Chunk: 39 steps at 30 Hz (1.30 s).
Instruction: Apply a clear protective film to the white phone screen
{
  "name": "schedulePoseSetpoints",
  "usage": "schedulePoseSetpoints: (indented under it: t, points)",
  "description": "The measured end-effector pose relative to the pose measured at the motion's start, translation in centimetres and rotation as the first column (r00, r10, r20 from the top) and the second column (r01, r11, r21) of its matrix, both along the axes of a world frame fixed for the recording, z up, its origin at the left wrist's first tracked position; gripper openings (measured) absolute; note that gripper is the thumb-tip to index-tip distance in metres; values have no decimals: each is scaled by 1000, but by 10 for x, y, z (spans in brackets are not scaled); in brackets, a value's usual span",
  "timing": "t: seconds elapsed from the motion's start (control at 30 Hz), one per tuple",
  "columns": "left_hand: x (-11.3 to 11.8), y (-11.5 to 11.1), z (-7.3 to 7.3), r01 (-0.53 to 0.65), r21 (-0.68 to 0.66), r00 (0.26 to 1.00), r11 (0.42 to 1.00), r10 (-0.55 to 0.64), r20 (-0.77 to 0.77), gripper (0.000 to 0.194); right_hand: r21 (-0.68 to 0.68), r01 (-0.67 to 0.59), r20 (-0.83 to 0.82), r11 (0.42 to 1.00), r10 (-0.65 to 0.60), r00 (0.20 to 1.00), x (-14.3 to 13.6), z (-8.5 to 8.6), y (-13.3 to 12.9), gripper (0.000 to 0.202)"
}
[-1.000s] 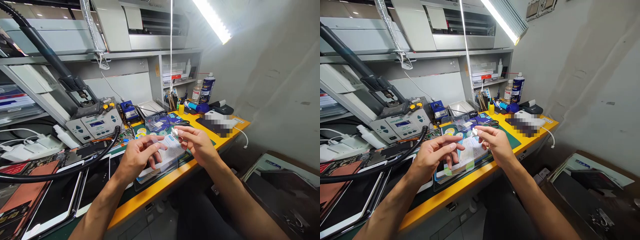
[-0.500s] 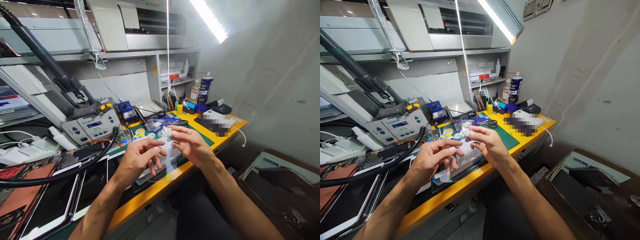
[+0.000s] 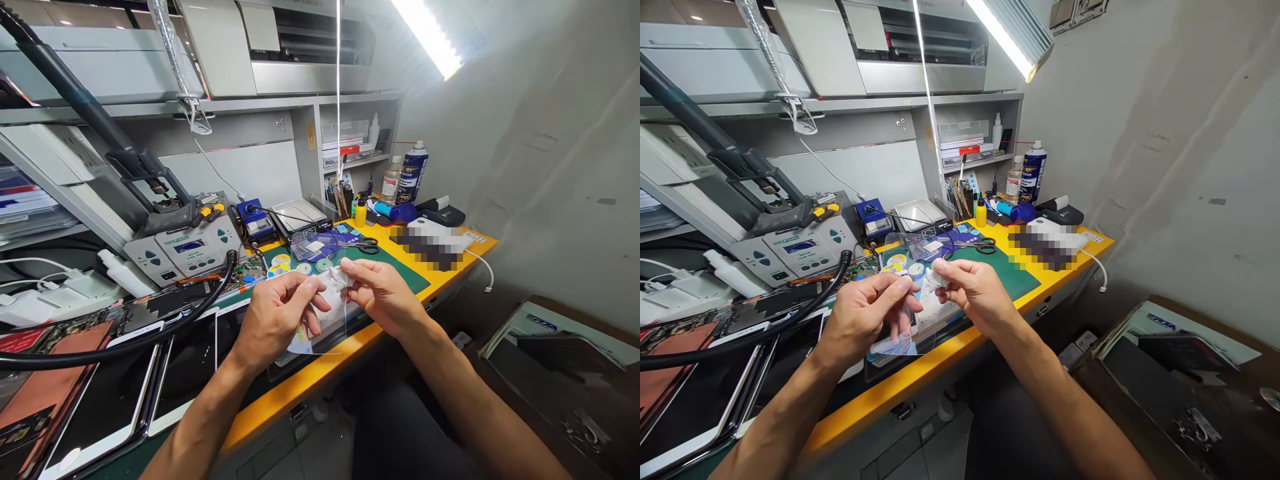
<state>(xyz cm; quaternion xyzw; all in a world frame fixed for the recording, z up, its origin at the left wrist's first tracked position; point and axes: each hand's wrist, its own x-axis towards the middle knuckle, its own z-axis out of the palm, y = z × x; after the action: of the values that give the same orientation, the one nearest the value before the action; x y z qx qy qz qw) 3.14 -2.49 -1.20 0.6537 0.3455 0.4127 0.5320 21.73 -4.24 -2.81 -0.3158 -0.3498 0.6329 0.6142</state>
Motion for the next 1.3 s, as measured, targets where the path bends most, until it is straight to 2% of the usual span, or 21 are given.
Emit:
schedulePoseSetpoints:
  t: [0.1, 0.2, 0.37, 0.47, 0.57, 0.7, 0.87, 1.0, 1.17, 1.3]
  points:
    - [-2, -1, 2, -25, 18, 1000, 1000, 25, 4, 32, -54, -5, -65, 999, 2, 998, 7, 1, 1, 28]
    - [-5, -1, 4, -51, 22, 998, 998, 50, 33, 30, -92, 49, -92, 995, -58, 994, 14, 1, 1, 27]
    - [-5, -1, 3, -26, 14, 999, 1000, 25, 47, 29, -78, 141, 1, 987, -141, 990, 17, -2, -2, 26]
    - [-2, -2, 3, -18, 9, 999, 1000, 18, 32, 28, -30, 92, 31, 995, -91, 995, 10, -3, -6, 28]
    - [0, -4, 3, -21, 27, 1000, 999, 21, 6, 29, 37, -13, 8, 999, 13, 1000, 0, -3, -11, 33]
    - [-2, -4, 5, -19, 69, 998, 997, 23, -50, 33, 61, -107, -24, 992, 108, 994, -8, -4, -12, 25]
    - [-3, -4, 5, -19, 67, 997, 998, 24, -73, 31, 19, -69, -23, 997, 70, 997, -5, -7, -8, 19]
    - [-2, -5, 4, 0, 67, 995, 998, 6, -96, 33, 1, -54, -12, 999, 54, 998, 7, -8, -9, 22]
    - [-6, -1, 3, -53, 52, 998, 997, 55, -30, 32, -55, 66, -8, 996, -67, 998, 28, -5, -10, 24]
    - [-5, 0, 1, -19, 41, 1000, 999, 20, -23, 33, -37, 178, 71, 983, -175, 982, 25, -2, -7, 31]
